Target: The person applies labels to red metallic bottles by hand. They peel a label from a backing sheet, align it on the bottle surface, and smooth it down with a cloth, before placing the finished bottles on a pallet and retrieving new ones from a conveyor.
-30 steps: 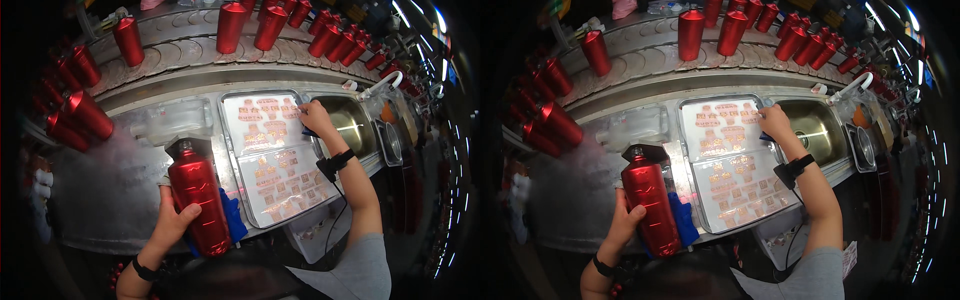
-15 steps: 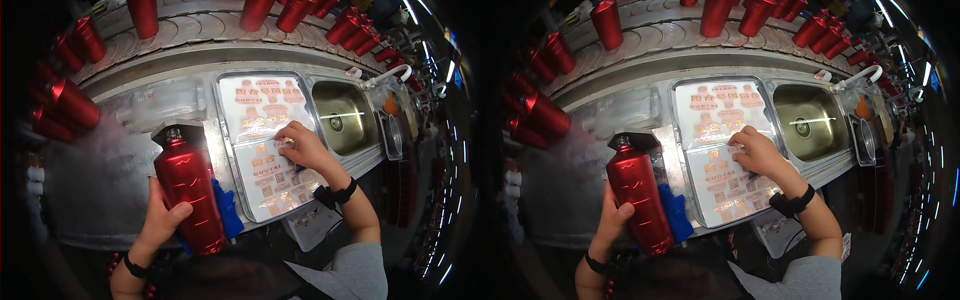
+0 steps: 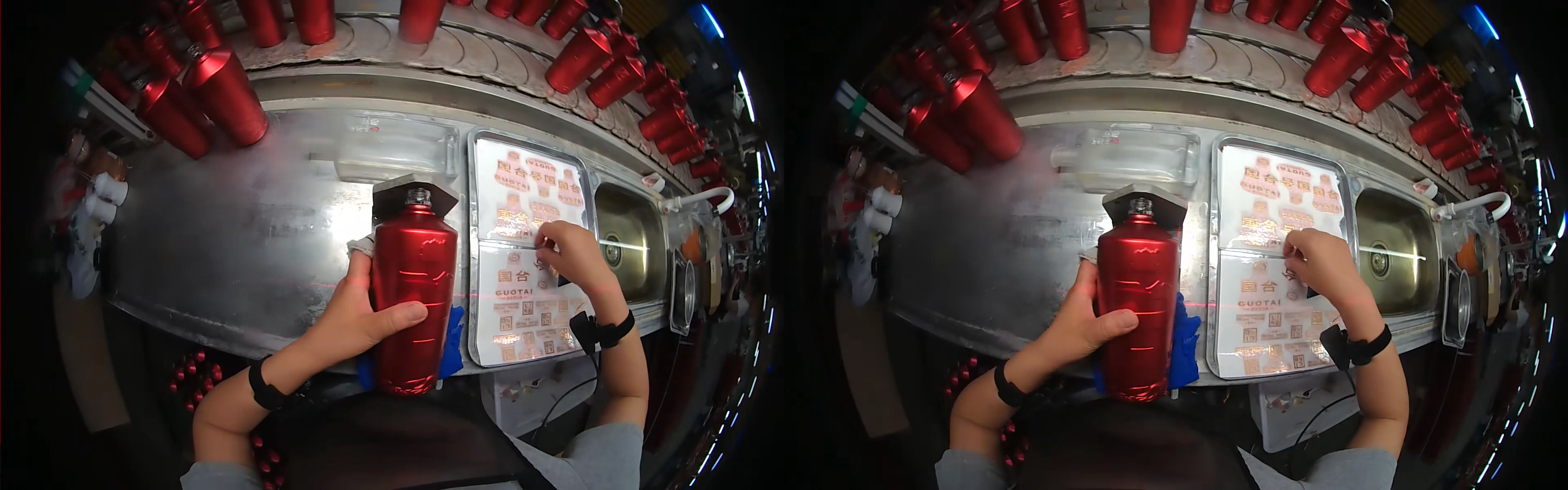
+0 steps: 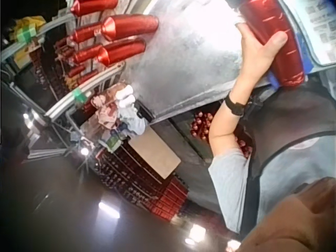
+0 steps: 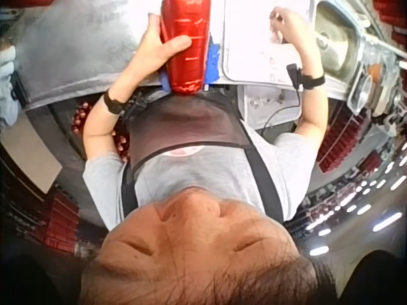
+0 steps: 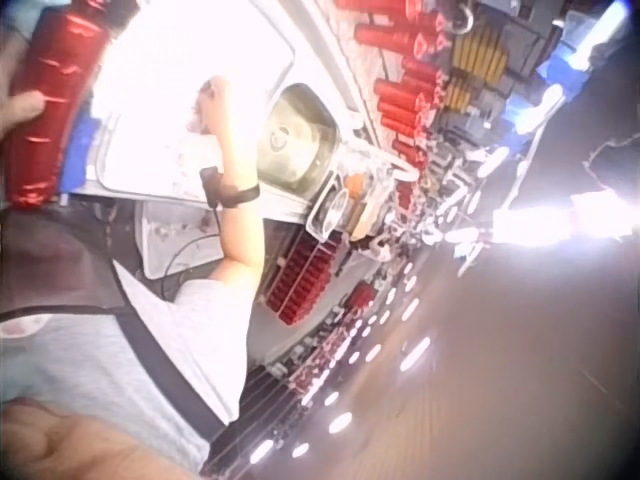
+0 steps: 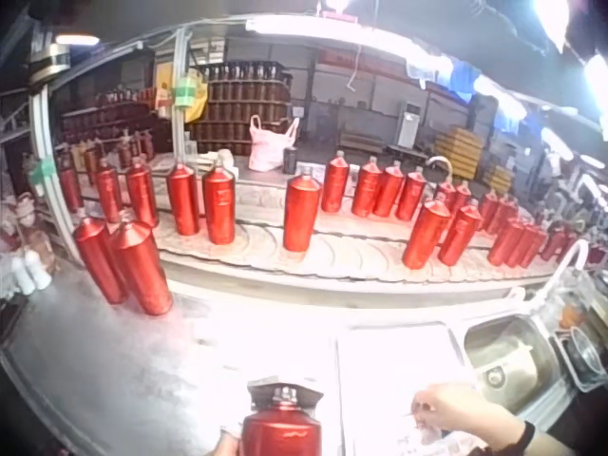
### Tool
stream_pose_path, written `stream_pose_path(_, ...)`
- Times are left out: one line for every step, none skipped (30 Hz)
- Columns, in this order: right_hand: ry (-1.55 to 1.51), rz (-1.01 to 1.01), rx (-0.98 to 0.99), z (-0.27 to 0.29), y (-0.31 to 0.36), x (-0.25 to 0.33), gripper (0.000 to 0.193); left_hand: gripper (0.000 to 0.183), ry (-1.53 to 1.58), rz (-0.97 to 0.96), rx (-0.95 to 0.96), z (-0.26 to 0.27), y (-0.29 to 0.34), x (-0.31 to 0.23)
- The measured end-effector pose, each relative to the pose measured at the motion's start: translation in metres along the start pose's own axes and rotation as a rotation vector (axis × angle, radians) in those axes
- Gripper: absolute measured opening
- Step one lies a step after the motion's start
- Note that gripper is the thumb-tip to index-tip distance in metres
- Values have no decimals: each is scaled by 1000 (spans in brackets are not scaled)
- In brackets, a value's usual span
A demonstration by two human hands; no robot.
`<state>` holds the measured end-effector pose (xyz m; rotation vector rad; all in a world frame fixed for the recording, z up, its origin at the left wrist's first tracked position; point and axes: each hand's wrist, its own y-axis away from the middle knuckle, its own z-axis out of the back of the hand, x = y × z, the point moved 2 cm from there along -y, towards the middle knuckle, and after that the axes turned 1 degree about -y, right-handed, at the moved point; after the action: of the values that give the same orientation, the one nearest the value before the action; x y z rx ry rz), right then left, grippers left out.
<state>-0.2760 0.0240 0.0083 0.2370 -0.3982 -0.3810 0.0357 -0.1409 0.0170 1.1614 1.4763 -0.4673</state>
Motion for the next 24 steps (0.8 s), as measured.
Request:
stream_pose_path(93,81,-127,-1,4,1,12,87,-25,10,9,0,0,-3)
stream_pose_path(226,106,-215,-2,6,7,10,87,-51,23,15,1,1,-4)
stream_pose_path(226,106,-218,-3,12,14,10,87,-53,20,16,2,1,-3)
stream_pose_path(142,67,-275,1,19,23,9,89,-6,4,20,4,1,-1)
stream_pose_path(58,27,-334,7,26,36,9,90,41,-14,26,5,1,1)
stream_pose_path(-54,46,-400,15,33,53,10,90,37,-12,36,7,3,3)
stream_pose_path(-57,36,-403,22,39,70,10,90,16,-61,-40,13,7,4)
stream_pose_path(-297,-6,-346,29,44,85,12,90,-5,-110,-113,18,12,4)
stream_pose_path(-531,-55,-293,35,49,99,13,90,-5,-106,-93,21,16,2)
stream_pose_path(-530,-75,-305,39,52,113,13,90,-109,-200,-170,26,20,-5)
stream_pose_path(-798,-99,-309,42,54,129,13,91,-212,-296,-255,27,26,-14)
stream_pose_path(-1067,-119,-313,44,54,144,14,89,-199,-391,-311,25,31,-19)
stream_pose_path(-1212,-140,-277,45,52,157,16,89,-200,-391,-298,23,32,-23)
stream_pose_path(-1350,-130,-294,43,49,170,17,87,-222,-443,-206,20,34,-29)
stream_pose_path(-1491,-112,-303,39,45,181,18,85,-247,-494,-121,16,36,-35)
stream_pose_path(-1592,-78,-319,35,40,189,18,84,-173,-391,-140,3,35,-39)
stream_pose_path(-1692,-37,-331,30,34,196,18,79,11,-316,-90,-5,33,-38)
stream_pose_path(-1708,-32,-361,25,29,201,15,74,77,-219,-98,-10,32,-41)
stream_pose_path(-1709,-26,-355,20,28,202,15,69,144,-123,-106,-14,29,-44)
stream_pose_path(-1723,-75,-324,13,27,202,14,69,144,-125,-112,-14,26,-46)
stream_pose_path(-1735,-123,-293,4,26,202,14,64,167,-88,-145,-13,23,-47)
stream_pose_path(-1745,-165,-265,-7,27,202,14,59,190,-50,-178,-11,21,-47)
stream_pose_path(-1742,-163,-260,-15,29,201,14,59,193,-53,-183,-9,21,-46)
stream_pose_path(-1719,-230,-262,-24,33,200,14,57,155,-26,-185,-6,20,-44)
